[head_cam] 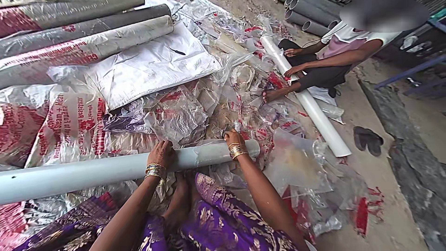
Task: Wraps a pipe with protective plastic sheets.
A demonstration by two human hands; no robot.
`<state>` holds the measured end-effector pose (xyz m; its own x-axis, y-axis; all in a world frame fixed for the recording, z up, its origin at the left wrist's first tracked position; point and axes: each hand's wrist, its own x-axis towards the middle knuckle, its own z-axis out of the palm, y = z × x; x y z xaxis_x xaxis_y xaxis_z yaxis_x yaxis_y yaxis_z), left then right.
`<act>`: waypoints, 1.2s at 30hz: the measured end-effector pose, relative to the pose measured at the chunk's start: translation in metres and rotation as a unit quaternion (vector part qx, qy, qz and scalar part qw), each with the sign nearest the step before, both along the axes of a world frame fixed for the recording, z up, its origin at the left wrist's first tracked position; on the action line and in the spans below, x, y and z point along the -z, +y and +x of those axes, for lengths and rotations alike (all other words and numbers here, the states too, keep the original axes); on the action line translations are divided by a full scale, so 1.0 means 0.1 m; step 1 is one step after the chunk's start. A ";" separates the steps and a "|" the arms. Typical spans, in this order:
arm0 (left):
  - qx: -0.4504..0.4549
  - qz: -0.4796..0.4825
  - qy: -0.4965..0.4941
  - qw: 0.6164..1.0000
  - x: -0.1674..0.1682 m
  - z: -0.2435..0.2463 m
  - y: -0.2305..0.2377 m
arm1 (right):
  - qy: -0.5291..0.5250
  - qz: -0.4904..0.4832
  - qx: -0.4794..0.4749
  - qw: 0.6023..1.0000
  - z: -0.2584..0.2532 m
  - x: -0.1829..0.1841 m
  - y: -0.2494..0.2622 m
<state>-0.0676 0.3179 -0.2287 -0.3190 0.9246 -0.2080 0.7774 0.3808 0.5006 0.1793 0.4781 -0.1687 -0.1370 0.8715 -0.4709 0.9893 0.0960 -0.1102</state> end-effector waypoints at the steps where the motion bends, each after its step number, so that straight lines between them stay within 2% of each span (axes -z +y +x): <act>1: 0.000 0.005 0.000 1.000 0.01 0.00 -0.02 | 0.042 -0.008 0.015 0.999 0.08 -0.06 0.03; 5: 0.006 -0.019 -0.016 1.000 -0.04 -0.05 0.05 | 0.159 0.044 0.089 0.982 0.60 -0.15 -0.03; 8: 0.008 -0.050 -0.039 0.998 -0.10 -0.08 0.09 | 0.195 0.078 0.084 0.974 0.91 0.00 -0.23; 13: 0.003 -0.067 -0.045 0.997 -0.11 -0.07 0.10 | 0.201 0.115 0.068 0.970 0.92 0.28 -0.35; 16: 0.003 -0.056 -0.038 0.998 -0.08 -0.06 0.08 | 0.162 0.092 0.038 0.982 0.91 0.30 -0.23; 18: 0.003 -0.057 -0.031 0.998 -0.08 -0.07 0.07 | 0.081 0.046 -0.005 0.996 0.84 0.24 -0.18; 21: 0.012 -0.069 -0.029 0.997 -0.11 -0.07 0.11 | -0.020 0.021 -0.015 0.999 0.71 0.15 -0.14; 28: 0.017 -0.041 -0.006 0.999 -0.16 0.01 0.00 | -0.077 -0.023 -0.047 0.996 0.57 0.04 0.15; 32: 0.021 -0.006 -0.006 1.000 -0.04 0.06 -0.01 | -0.030 -0.035 -0.027 0.999 0.70 -0.01 0.25; 36: 0.028 -0.025 -0.013 0.999 0.01 0.04 0.00 | 0.166 0.002 0.000 0.986 1.11 0.12 0.01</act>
<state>-0.0635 0.3178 -0.2293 -0.2610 0.9290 -0.2623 0.7853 0.3624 0.5021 0.2906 0.4795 -0.1806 -0.2831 0.8736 -0.3959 0.8985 0.0971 -0.4282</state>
